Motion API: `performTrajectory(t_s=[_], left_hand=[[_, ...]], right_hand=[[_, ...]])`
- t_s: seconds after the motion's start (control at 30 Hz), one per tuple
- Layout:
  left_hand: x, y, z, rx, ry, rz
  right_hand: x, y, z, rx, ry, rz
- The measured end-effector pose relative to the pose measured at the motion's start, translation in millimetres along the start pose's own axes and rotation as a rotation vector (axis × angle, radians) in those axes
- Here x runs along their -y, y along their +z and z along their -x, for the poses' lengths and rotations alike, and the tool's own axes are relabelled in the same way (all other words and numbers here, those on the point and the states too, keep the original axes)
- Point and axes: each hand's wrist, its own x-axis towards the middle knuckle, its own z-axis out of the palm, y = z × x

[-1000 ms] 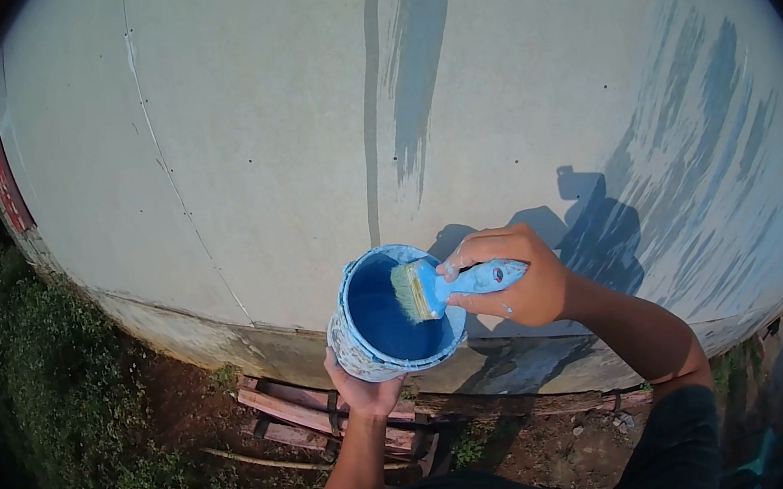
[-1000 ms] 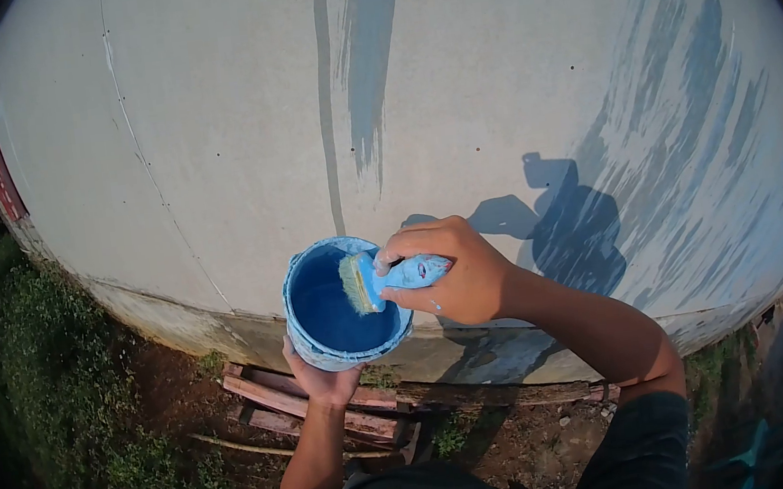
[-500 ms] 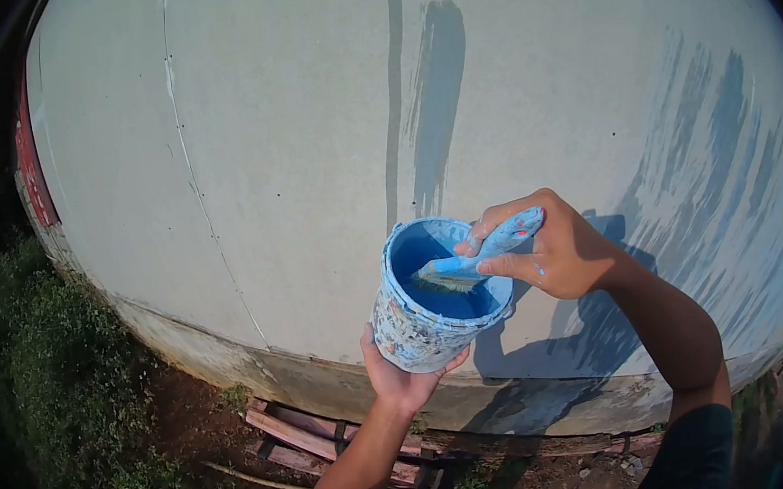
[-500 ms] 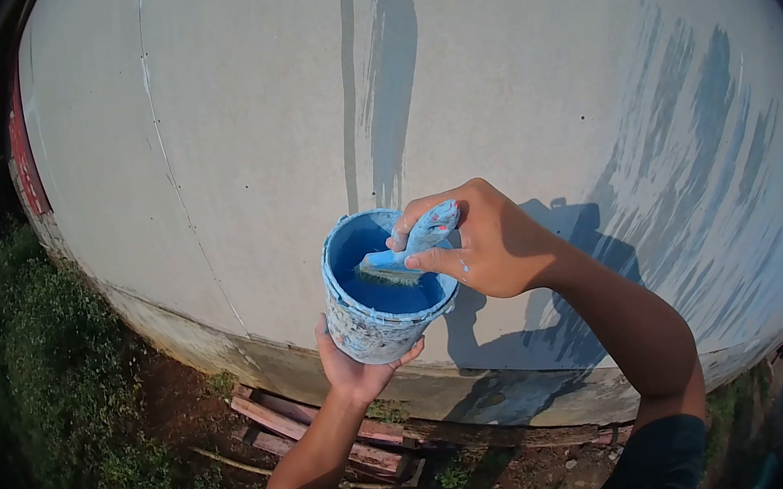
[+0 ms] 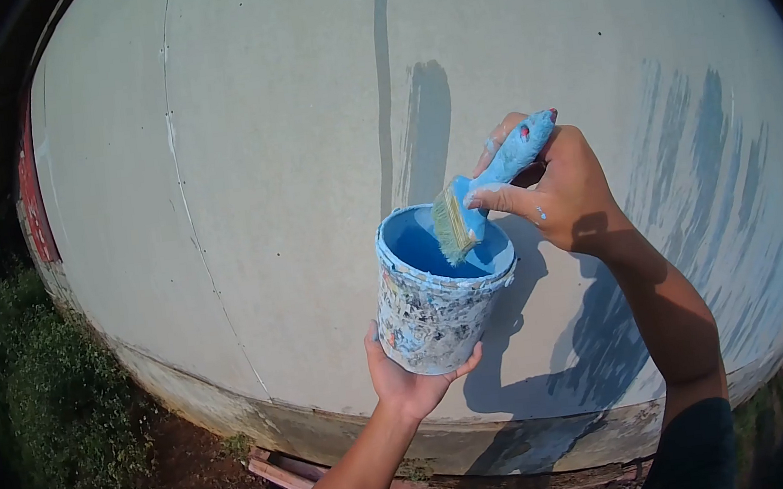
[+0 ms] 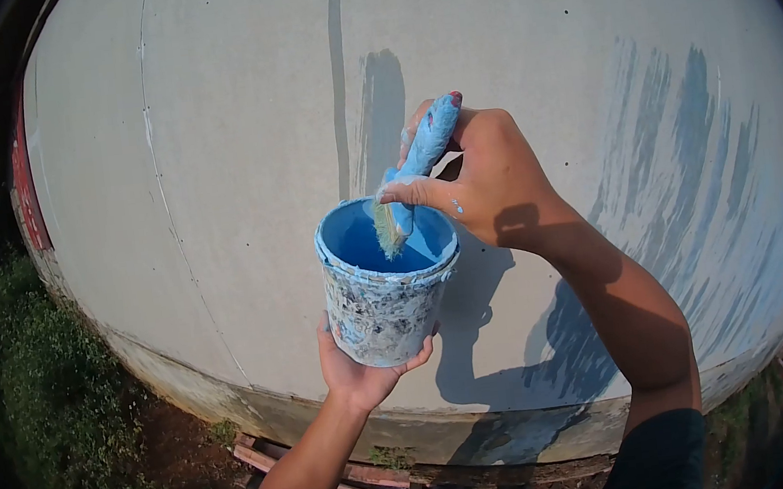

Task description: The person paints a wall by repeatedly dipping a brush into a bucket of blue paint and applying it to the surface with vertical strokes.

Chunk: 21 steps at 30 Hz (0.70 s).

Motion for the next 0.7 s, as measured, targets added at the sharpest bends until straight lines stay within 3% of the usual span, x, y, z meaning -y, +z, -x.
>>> performTrajectory(t_s=[0.07, 0.13, 0.27, 0.4, 0.43, 0.53, 0.7], left_hand=[[-16, 8, -9, 0.025, -0.02, 0.009], [-31, 20, -12, 0.025, -0.038, 0.003], [-52, 33, -18, 0.078, -0.048, -0.041], [-57, 37, -17, 0.074, -0.066, -0.068], [-56, 38, -16, 0.063, -0.07, -0.055], [-52, 41, -11, 0.053, -0.061, -0.05], [-53, 43, -7, 0.044, -0.061, -0.05]], right_hand=[[-10, 4, -18, -0.055, -0.023, 0.01], [-9, 7, -37, -0.258, -0.064, -0.116], [-13, 7, -82, -0.482, 0.007, 0.122], [-26, -7, -139, -0.714, -0.035, 0.0], [-21, -14, -152, -0.713, -0.045, -0.136], [-24, -39, -198, -0.858, -0.117, -0.149], [-40, -57, -253, -0.842, -0.103, -0.333]])
